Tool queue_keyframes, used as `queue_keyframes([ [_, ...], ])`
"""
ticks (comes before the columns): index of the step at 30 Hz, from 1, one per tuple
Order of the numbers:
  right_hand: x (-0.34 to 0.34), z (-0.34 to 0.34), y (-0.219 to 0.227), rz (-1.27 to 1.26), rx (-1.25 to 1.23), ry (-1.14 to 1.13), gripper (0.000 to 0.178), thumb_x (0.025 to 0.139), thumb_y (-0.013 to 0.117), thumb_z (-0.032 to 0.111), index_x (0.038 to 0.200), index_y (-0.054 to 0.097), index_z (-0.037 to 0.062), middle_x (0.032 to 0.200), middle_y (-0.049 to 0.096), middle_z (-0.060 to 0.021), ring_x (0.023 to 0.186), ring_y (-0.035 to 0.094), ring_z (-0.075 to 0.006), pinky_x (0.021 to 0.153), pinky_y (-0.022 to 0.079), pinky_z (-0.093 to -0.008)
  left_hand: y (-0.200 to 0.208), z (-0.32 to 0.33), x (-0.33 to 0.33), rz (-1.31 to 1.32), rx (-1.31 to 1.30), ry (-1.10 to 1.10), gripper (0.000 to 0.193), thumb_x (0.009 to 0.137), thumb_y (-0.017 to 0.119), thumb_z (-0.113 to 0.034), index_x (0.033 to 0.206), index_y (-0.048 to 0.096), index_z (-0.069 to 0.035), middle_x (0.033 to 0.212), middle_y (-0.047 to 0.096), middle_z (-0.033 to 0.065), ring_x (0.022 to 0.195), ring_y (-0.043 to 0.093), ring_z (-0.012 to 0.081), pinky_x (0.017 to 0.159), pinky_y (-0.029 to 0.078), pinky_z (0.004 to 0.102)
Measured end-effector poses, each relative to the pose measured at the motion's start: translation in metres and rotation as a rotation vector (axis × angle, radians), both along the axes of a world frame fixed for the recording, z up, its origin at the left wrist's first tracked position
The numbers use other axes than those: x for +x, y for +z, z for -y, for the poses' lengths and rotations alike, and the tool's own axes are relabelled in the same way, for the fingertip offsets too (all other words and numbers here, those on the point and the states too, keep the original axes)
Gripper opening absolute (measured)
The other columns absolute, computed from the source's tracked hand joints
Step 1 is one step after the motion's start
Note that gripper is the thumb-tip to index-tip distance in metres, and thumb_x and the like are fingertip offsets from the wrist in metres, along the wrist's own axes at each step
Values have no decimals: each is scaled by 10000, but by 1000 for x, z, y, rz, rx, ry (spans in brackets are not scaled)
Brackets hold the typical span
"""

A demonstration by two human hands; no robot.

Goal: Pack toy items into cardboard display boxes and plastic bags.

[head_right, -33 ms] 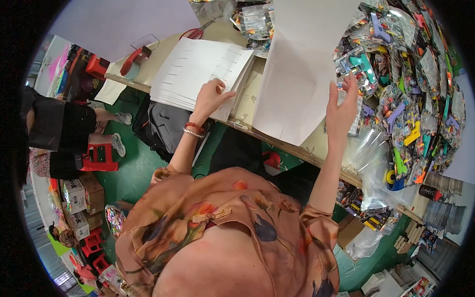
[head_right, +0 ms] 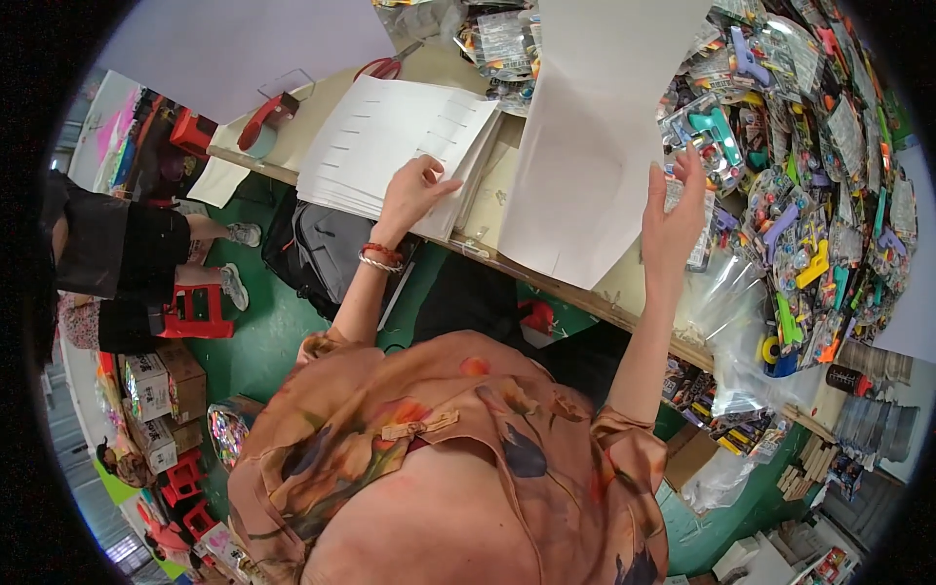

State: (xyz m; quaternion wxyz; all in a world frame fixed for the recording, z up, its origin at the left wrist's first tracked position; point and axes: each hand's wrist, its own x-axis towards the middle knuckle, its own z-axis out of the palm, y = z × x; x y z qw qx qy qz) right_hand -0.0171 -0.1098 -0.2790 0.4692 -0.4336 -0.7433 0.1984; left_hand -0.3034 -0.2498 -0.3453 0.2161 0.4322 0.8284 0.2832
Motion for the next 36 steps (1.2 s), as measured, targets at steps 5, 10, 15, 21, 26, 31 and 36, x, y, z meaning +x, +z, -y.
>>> queue_keyframes([
  [5, -7, 25, 9, -7, 93, 58, 369, 881, 563, 107, 1226, 476, 9, 1112, 584, -140, 943, 587, -205, 827, 451, -325, 37, 20, -40, -236, 301, 159, 212, 810, 572, -196, 864, 640, -3, 808, 635, 187, 715, 604, 337, 640, 468, 398],
  [10, -31, 53, 7, -289, -244, 429, 412, 862, 553, 26, 1260, 445, 19, 1169, 563, -142, 963, 595, -212, 851, 460, -305, 160, 92, -24, -148, 810, 457, 145, 896, 546, -110, 842, 581, 19, 693, 491, -46, 648, 404, 31, 568, 357, 192],
  [15, -101, 60, 30, -560, -537, 809, 786, 797, 604, 33, 1426, 134, 86, 1391, 315, -161, 1214, 419, -246, 941, 411, -352, 194, 152, -18, 381, 1108, 233, 186, 952, 469, -155, 1009, 537, 9, 880, 605, 26, 780, 551, 57, 689, 452, 202],
  [21, -119, 94, 78, -617, -550, 751, 615, 791, 656, 21, 1307, 322, 16, 1210, 442, -97, 1047, 497, -155, 842, 465, -291, 161, 120, 11, 146, 1115, 585, 326, 966, 391, -121, 1263, 476, -18, 1041, 600, 72, 786, 517, 95, 697, 444, 235],
  [26, -43, 113, 56, -530, -449, 304, 592, 857, 558, 13, 1363, 253, -29, 1256, 443, -126, 1087, 487, -174, 869, 448, -298, 134, 97, 30, -306, 794, 152, 560, 795, 604, -272, 1270, 471, -8, 1002, 469, 99, 911, 479, 237, 852, 380, 347],
  [31, 37, 109, 23, -699, -251, 471, 542, 902, 449, 76, 1382, 225, -37, 1295, 419, -130, 1125, 452, -194, 927, 388, -328, 95, 40, 72, 592, 817, -53, 399, 838, 617, -181, 1167, 471, -7, 1027, 574, 97, 936, 524, 158, 785, 447, 300],
  [36, 46, 72, -45, -174, -56, 6, 533, 942, 421, 111, 1393, 183, -43, 1366, 352, -173, 1216, 399, -240, 1020, 316, -357, 76, -13, 123, 498, 697, -60, 271, 897, 539, -149, 1090, 467, 28, 869, 612, 124, 734, 563, 199, 693, 457, 287],
])
